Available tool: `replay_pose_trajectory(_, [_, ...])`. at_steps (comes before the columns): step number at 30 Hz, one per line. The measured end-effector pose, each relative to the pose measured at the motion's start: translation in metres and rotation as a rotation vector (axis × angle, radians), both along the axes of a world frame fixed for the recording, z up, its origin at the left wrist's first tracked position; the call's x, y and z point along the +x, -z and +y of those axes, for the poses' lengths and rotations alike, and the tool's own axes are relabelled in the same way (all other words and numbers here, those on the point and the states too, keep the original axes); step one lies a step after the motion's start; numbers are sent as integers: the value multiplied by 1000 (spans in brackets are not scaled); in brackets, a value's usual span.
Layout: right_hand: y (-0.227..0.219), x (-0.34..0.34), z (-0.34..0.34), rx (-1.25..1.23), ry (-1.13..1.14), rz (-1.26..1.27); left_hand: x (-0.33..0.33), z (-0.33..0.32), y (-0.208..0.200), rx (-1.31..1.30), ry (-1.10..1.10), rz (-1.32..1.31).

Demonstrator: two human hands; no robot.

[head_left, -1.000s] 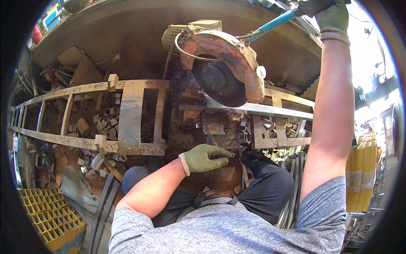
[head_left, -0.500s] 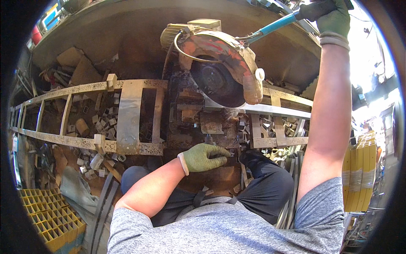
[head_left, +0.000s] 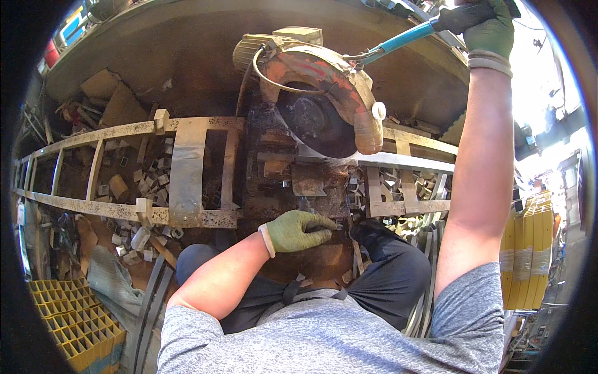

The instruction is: The person uses a chop saw to cut a long metal bar into shorter pieces. They position the bar, lower the saw blade to cut, then remove the cut piece and repeat the process.

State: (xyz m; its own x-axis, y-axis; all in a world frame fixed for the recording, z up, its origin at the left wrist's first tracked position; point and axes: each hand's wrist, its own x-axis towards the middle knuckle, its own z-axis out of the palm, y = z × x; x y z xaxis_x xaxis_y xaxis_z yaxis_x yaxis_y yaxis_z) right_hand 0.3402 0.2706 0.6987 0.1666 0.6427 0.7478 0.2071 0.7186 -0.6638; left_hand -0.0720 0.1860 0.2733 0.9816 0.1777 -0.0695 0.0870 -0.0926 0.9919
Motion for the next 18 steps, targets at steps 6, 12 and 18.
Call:
replay_pose_trajectory(6, [10,-35,-21,91,11,118,0,1,5,0,-1,24])
replay_pose_trajectory(12, [-3,28,5,99,409,-354,0,1,5,33,-3,-10])
replay_pose_trajectory(18, [0,50,4,96,511,-428,-2,3,-1,74,9,38])
